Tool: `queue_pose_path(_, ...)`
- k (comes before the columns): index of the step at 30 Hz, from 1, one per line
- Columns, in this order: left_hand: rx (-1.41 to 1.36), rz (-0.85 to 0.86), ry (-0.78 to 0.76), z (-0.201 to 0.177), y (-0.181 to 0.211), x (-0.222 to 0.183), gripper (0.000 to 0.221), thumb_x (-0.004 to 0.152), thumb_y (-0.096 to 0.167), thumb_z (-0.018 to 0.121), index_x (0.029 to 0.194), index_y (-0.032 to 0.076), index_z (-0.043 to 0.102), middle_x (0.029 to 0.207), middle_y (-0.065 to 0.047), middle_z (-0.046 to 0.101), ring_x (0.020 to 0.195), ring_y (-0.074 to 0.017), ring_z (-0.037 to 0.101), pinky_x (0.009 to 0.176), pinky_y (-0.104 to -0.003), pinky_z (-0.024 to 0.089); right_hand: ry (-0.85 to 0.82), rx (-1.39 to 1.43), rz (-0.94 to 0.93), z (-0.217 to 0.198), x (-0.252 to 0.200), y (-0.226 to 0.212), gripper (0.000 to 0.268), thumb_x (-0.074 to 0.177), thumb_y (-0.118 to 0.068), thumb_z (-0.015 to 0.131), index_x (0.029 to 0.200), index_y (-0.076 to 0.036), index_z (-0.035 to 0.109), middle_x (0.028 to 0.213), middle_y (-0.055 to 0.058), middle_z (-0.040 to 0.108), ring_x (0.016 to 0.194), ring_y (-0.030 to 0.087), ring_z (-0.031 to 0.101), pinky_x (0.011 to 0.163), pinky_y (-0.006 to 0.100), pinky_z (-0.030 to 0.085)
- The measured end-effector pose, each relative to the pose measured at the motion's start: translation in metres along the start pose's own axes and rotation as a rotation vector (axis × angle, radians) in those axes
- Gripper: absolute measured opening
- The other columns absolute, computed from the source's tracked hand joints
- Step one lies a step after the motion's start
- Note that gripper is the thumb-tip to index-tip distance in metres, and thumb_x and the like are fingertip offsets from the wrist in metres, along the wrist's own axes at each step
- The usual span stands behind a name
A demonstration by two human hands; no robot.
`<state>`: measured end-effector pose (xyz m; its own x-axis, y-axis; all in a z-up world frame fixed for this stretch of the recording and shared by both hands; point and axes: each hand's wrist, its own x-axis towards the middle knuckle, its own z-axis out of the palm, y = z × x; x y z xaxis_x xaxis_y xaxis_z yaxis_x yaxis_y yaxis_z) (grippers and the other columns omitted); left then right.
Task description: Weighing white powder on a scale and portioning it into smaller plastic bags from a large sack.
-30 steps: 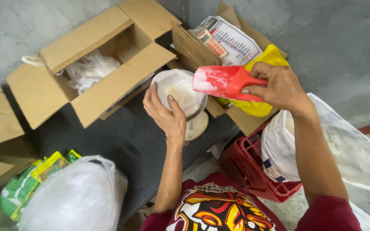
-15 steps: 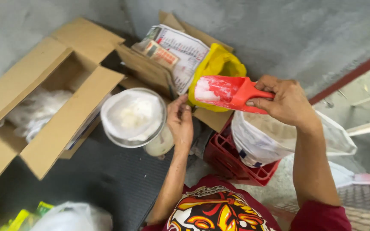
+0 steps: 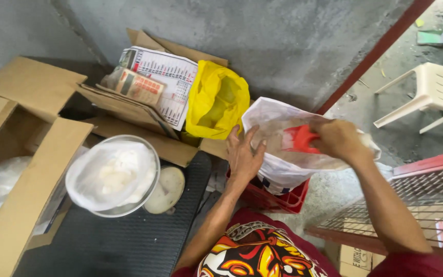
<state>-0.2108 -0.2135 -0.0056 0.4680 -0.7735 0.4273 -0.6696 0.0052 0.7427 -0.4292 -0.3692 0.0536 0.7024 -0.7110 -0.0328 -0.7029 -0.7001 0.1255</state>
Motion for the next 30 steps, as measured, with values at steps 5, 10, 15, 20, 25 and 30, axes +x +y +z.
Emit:
queue_pose_path(5, -0.036, -0.110, -0.122, 0.029, -0.011, -0.016, 0.060, 0.078, 0.010, 0.071, 0.137, 0.010, 0.057, 0.139, -0.033, 0.042, 0.124, -0.0511, 0.044, 0.102, -0.055, 0.038, -0.012, -0.051, 0.001, 0.104, 0.043, 0.000, 0.032, 0.084, -0.039, 0.072, 0.108, -0.018, 0.071, 0.078, 0.015, 0.075, 0.072, 0.033, 0.074, 0.064, 0.049, 0.058)
queue_pose_path(10, -0.027, -0.177, -0.271, 0.037, -0.022, -0.026, 0.069, 0.075, -0.001, 0.061, 0.142, 0.012, 0.053, 0.133, -0.031, 0.047, 0.120, -0.0501, 0.048, 0.103, -0.055, 0.041, 0.100, -0.070, -0.083, 0.183, 0.086, 0.010, 0.043, 0.082, -0.025, 0.065, 0.124, -0.016, 0.069, 0.075, 0.012, 0.075, 0.063, 0.031, 0.074, 0.058, 0.048, 0.058)
queue_pose_path(15, -0.011, -0.114, -0.232, 0.039, -0.023, -0.032, 0.074, 0.070, -0.005, 0.060, 0.142, 0.006, 0.050, 0.134, -0.032, 0.047, 0.119, -0.0509, 0.048, 0.100, -0.056, 0.041, 0.074, -0.092, -0.215, 0.226, 0.110, 0.008, 0.031, 0.093, -0.022, 0.056, 0.120, -0.021, 0.069, 0.081, 0.011, 0.076, 0.067, 0.030, 0.074, 0.058, 0.049, 0.058)
queue_pose_path(20, -0.106, -0.158, -0.222, 0.052, -0.031, -0.036, 0.080, 0.073, -0.007, 0.055, 0.151, 0.002, 0.040, 0.134, -0.033, 0.046, 0.124, -0.0523, 0.047, 0.107, -0.055, 0.039, 0.052, -0.083, -0.374, 0.190, 0.086, -0.001, 0.028, 0.092, -0.021, 0.054, 0.116, -0.022, 0.068, 0.079, 0.011, 0.075, 0.064, 0.030, 0.073, 0.053, 0.048, 0.057)
queue_pose_path(25, -0.266, -0.217, -0.220, 0.059, -0.040, -0.040, 0.085, 0.077, -0.010, 0.050, 0.158, -0.003, 0.027, 0.151, -0.043, 0.029, 0.141, -0.0579, 0.032, 0.119, -0.052, 0.028, 0.127, -0.042, -0.551, 0.166, 0.079, 0.006, 0.022, 0.088, -0.022, 0.057, 0.107, -0.021, 0.068, 0.072, 0.009, 0.072, 0.060, 0.030, 0.071, 0.050, 0.048, 0.055)
queue_pose_path(30, -0.321, -0.224, -0.244, 0.064, -0.048, -0.042, 0.089, 0.077, -0.010, 0.048, 0.160, -0.002, 0.019, 0.159, -0.040, 0.023, 0.150, -0.0543, 0.021, 0.125, -0.048, 0.020, 0.227, -0.012, -0.576, 0.152, 0.078, 0.007, 0.027, 0.082, -0.023, 0.062, 0.108, -0.022, 0.069, 0.063, 0.009, 0.069, 0.053, 0.030, 0.069, 0.046, 0.048, 0.053)
